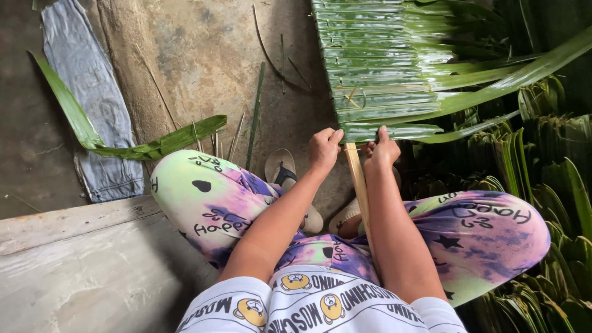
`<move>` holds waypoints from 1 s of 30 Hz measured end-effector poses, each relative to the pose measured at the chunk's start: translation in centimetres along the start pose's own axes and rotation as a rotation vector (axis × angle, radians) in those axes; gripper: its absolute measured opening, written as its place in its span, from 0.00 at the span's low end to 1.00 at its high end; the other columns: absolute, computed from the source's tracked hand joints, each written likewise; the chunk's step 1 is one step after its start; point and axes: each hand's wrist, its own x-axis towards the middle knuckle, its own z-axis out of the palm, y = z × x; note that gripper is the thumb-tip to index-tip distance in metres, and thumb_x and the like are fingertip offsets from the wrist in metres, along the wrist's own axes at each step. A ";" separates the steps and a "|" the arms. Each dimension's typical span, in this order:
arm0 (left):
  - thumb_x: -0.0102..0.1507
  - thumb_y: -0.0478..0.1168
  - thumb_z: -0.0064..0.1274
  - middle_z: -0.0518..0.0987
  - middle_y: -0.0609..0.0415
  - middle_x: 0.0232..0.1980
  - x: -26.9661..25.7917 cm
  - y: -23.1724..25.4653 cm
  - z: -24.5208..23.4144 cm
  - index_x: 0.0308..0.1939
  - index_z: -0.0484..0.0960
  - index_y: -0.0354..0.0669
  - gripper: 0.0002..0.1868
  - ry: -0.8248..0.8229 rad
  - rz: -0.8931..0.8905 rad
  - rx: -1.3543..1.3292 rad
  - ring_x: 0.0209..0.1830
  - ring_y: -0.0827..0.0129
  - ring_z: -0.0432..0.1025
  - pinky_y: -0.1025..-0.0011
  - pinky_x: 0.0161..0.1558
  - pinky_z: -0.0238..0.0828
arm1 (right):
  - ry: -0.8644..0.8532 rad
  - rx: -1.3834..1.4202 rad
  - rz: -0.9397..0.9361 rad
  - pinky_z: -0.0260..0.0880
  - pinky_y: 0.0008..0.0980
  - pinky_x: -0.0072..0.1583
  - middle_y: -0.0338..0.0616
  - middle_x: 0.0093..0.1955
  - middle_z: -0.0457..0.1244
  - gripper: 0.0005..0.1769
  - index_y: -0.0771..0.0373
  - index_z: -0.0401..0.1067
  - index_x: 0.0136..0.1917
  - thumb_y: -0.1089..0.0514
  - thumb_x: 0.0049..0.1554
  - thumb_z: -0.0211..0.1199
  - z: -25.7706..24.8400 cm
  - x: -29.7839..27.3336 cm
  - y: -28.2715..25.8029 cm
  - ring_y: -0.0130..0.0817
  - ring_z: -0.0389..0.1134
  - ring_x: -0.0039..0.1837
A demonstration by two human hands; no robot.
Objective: Weaving palm leaves onto a wooden stick and securing them with pins to create a thatched panel
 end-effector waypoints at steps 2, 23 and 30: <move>0.63 0.49 0.57 0.78 0.52 0.18 0.0 0.7 0.2 0.31 0.87 0.50 0.11 0.050 0.012 -0.035 0.25 0.63 0.78 0.68 0.32 0.73 | -0.001 0.009 0.008 0.79 0.38 0.32 0.45 0.39 0.60 0.24 0.69 0.64 0.58 0.50 0.60 0.68 0.0 -0.3 0.2 0.31 0.68 0.28; 0.67 0.54 0.49 0.74 0.50 0.20 -1.3 2.4 -1.7 0.34 0.80 0.41 0.21 -0.100 -0.173 -0.636 0.17 0.71 0.70 0.78 0.17 0.65 | -0.064 -0.008 -0.051 0.80 0.34 0.33 0.46 0.35 0.61 0.21 0.68 0.65 0.58 0.49 0.63 0.64 0.1 1.3 0.0 0.33 0.70 0.29; 0.66 0.36 0.43 0.83 0.34 0.48 -0.3 3.2 0.0 0.54 0.79 0.38 0.15 -0.165 0.102 0.048 0.56 0.36 0.75 0.39 0.58 0.72 | -0.069 0.096 -0.098 0.77 0.30 0.31 0.44 0.32 0.57 0.17 0.70 0.66 0.55 0.53 0.63 0.64 0.1 -1.0 -1.4 0.32 0.68 0.28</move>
